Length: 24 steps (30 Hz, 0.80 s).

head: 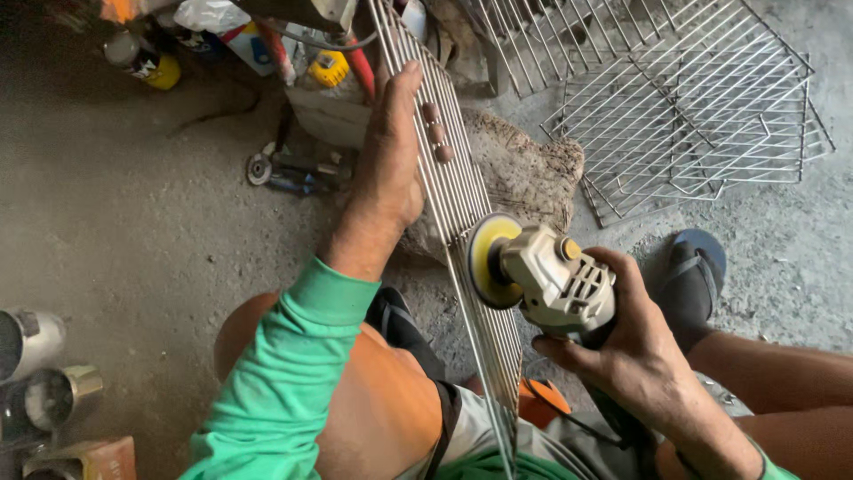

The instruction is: The person uses an angle grinder to smooth and clean the surface of metal wire grates. They hold the grate with one hand and move the grinder along the wires, generating sparks. The person repositions the grate multiple times to access different areas.

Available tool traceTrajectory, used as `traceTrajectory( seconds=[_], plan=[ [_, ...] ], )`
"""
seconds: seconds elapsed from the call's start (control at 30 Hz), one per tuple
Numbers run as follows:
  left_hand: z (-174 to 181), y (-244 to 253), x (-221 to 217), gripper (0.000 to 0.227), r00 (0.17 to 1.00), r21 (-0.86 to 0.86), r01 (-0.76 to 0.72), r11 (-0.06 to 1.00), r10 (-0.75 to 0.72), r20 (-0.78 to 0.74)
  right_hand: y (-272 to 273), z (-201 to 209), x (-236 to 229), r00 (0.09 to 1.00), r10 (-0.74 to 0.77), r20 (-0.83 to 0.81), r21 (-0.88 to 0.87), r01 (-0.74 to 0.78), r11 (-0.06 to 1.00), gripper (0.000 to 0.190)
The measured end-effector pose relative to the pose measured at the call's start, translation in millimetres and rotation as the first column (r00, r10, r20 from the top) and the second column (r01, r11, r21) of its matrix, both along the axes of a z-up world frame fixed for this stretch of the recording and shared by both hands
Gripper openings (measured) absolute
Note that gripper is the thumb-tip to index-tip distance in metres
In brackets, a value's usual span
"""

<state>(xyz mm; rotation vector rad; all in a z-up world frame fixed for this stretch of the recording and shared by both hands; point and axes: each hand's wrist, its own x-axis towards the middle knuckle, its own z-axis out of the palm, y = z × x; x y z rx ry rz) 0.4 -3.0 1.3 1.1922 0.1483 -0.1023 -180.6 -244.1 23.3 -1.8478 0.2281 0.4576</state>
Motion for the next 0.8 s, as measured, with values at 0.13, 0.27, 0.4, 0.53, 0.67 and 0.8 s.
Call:
traceTrajectory(
  seconds=[0.13,0.27,0.4,0.53,0.67,0.8],
  plan=[
    [9.4,-7.9,-2.5,0.071,0.999,0.050,0.039,0.998,-0.041,0.026,-8.6,10.5,-5.9,0.995,0.093,-0.034,0.040,-0.092,0.995,0.101],
    [6.3,-19.5,-5.0,0.086,0.980,0.214,0.105,0.971,-0.138,0.144,-23.1,26.5,-7.1,0.976,0.202,-0.087,-0.027,-0.205,0.978,0.106],
    [-4.5,-30.1,-13.2,0.096,0.952,0.255,0.202,0.946,-0.251,0.177,-34.9,36.1,-17.4,0.978,0.205,-0.045,-0.371,-0.207,0.905,0.110],
    [-7.5,-43.7,-10.0,0.100,0.944,0.126,0.202,0.971,-0.227,0.239,-43.9,55.1,-29.8,0.916,0.375,0.140,-0.531,-0.250,0.809,0.112],
    [-15.4,-56.0,-9.0,0.114,0.944,-0.019,0.203,0.979,-0.191,0.269,-45.3,78.5,-35.4,0.897,0.437,0.064,-0.656,-0.292,0.696,0.112],
    [-19.8,-68.5,-14.6,0.125,0.952,0.013,0.142,0.990,-0.140,0.273,-44.2,99.6,-25.4,0.930,0.322,-0.179,-0.813,-0.324,0.483,0.109]
  ],
)
